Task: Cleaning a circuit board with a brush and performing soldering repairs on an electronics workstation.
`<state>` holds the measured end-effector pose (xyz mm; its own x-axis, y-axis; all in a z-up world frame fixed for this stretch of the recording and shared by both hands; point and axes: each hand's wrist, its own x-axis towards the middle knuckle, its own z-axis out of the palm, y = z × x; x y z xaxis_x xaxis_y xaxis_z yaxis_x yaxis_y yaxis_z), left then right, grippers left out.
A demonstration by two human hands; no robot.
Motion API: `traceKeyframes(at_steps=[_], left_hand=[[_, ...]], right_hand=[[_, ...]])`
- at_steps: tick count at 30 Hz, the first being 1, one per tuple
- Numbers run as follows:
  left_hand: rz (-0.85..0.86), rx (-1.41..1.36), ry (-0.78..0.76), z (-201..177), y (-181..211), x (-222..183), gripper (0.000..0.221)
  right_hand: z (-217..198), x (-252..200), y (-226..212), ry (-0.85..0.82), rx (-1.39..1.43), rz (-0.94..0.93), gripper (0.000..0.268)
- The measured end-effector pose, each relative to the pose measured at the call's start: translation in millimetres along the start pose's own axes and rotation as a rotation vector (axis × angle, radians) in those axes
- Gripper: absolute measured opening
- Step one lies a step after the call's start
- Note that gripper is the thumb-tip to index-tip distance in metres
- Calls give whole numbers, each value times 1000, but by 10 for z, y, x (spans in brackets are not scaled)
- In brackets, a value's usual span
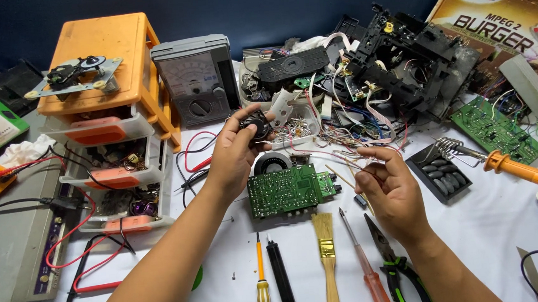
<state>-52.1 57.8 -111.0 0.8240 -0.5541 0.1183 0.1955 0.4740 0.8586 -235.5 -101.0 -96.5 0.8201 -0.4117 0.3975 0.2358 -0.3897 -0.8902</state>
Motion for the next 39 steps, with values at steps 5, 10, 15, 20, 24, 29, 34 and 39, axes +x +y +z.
traceKeyframes(at_steps=[5, 10, 15, 20, 24, 29, 34, 39], left_hand=[[41, 74, 37, -27, -43, -47, 34], [119, 212, 35, -24, 12, -73, 42], [131, 229, -8, -41, 5, -73, 46], [136, 260, 14, 4, 20, -88, 28], [65, 174, 8, -47, -18, -73, 39], [60, 193, 37, -2, 21, -97, 29], [130, 306, 15, 44, 61, -147, 40], [109, 197, 22, -48, -30, -74, 23]], right_hand=[[-10, -3, 32, -3, 36, 24, 33], [-5, 7, 42, -6, 42, 41, 33], [3, 3, 23, -8, 35, 56, 32], [-6, 0, 23, -17, 17, 57, 32], [10, -5, -21, -11, 24, 65, 32], [-1, -5, -8, -16, 27, 70, 33], [-6, -4, 3, -25, 26, 61, 33], [-10, -6, 61, -37, 23, 65, 34]])
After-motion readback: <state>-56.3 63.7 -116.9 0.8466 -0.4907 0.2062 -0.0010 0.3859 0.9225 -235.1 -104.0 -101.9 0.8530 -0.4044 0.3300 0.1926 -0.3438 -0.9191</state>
